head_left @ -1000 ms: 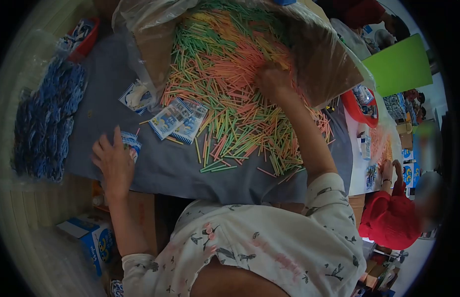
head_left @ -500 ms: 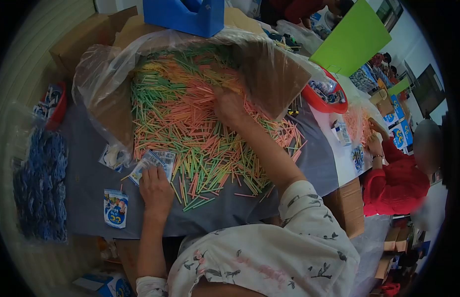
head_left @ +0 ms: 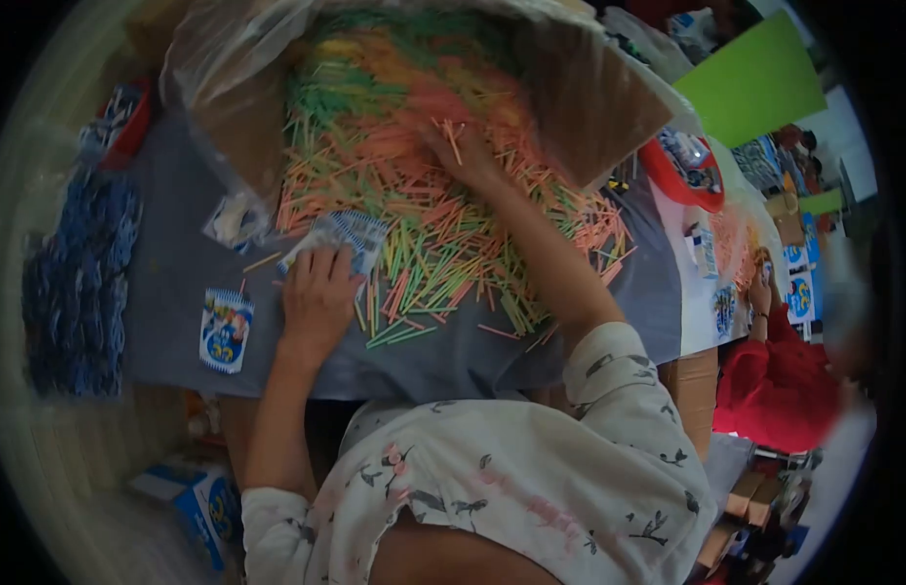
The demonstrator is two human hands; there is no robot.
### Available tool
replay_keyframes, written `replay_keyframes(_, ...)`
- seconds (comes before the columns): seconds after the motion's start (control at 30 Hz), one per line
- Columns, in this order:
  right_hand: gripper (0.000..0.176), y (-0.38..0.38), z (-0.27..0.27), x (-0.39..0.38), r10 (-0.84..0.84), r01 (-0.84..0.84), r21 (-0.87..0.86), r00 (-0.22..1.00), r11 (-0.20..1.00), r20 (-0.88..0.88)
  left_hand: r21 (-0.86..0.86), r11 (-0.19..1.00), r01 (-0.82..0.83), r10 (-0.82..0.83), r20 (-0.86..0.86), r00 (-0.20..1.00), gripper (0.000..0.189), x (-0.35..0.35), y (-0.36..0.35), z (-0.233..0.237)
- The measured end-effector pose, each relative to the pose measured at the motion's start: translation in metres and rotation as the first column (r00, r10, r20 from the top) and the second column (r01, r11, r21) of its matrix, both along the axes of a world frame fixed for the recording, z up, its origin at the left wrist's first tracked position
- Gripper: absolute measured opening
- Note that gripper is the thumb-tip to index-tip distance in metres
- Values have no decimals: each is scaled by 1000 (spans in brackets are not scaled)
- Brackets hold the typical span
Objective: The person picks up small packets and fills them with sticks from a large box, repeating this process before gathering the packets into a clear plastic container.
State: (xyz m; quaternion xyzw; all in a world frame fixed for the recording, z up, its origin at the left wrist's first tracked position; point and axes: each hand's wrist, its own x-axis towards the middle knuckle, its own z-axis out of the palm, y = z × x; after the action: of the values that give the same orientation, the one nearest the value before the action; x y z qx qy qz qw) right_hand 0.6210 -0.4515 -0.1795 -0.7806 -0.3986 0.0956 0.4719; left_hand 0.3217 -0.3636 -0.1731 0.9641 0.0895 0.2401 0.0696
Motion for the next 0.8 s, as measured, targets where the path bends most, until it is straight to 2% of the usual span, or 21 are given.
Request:
replay_keyframes(0.03, 38, -1, -9, 3, 22, -20, -34, 998, 999, 52, -9, 999, -37, 37, -24, 999, 28, -5, 5, 1)
replay_keyframes(0.07, 39, -1, -17, 7, 45, -38, -67, 994, 997, 103, -95, 995, -12, 12, 0, 1000, 29, -8, 10, 2)
replay_keyframes(0.1, 38, -2, -6, 9, 3, -3, -165, 1000, 986, -1, -179, 984, 15, -8, 37, 999, 31, -9, 13, 1)
replay_keyframes(0.13, 38, -3, -4, 9, 30, -30, -171, 1000, 985, -4, -186, 983, -13, 19, 33, 999, 31, -10, 15, 0)
replay_keyframes(0.2, 36, -5, 1, 6, 38, -6, 152, 978, 988, -207, -207, 978, -17, 23, 24, 999, 32, -10, 17, -3)
replay_keyframes(0.23, 36, -4, 6, 7, 54, -22, 152, 977, 988, -206, -207, 978, -33, 39, 25, 999, 32, -9, 20, -8)
replay_keyframes(0.3, 32, -1, 18, 8, 124, -125, 147, 992, 981, 20, -200, 979, -45, 52, 30, 998, 32, -6, 25, -20)
replay_keyframes(0.33, 32, 2, 29, 1, 127, -128, 147, 992, 981, 21, -199, 979, -48, 55, 31, 998, 32, -5, 25, -18)
replay_keyframes(0.37, 27, 6, 38, -9, 162, -183, 40, 937, 982, 310, -220, 974, -50, 64, 57, 996, 32, -5, 24, -14)
replay_keyframes(0.4, 22, 12, 43, -17, 211, -202, -80, 797, 976, 566, -242, 969, -50, 72, 84, 994, 32, -3, 22, -10)
replay_keyframes(0.43, 22, 20, 44, -25, 212, -200, -84, 795, 976, 568, -245, 968, -48, 71, 87, 994, 32, -1, 18, -7)
replay_keyframes(0.47, 16, 31, 43, -34, 299, -64, -368, 718, 928, 628, -176, 984, -41, 57, 87, 995, 33, 0, 14, -4)
replay_keyframes(0.5, 20, 38, 43, -39, 407, 103, -601, 644, 792, 647, -106, 994, -40, 49, 84, 995, 34, 1, 11, 0)
replay_keyframes(0.53, 20, 42, 42, -39, 417, 92, -605, 642, 791, 643, -110, 993, -51, 60, 80, 995, 34, 2, 7, 4)
replay_keyframes(0.6, 23, 55, 34, -40, 463, 103, -571, 476, 815, 747, -39, 996, -78, 78, 11, 997, 38, 3, -2, 11)
replay_keyframes(0.63, 23, 60, 30, -43, 474, 85, -577, 481, 812, 737, -44, 995, -90, 90, -4, 996, 38, 7, -6, 11)
replay_keyframes(0.7, 26, 65, 31, -44, 438, 241, -596, 482, 766, 759, 30, 988, -149, 152, -275, 949, 32, 21, -10, 12)
replay_keyframes(0.73, 26, 61, 32, -42, 435, 243, -591, 478, 769, 763, 34, 988, -151, 154, -270, 951, 32, 24, -13, 9)
replay_keyframes(0.8, 29, 51, 31, -30, 338, 239, -475, 448, 847, 828, 162, 966, -204, 242, -275, 930, 23, 29, -13, -1)
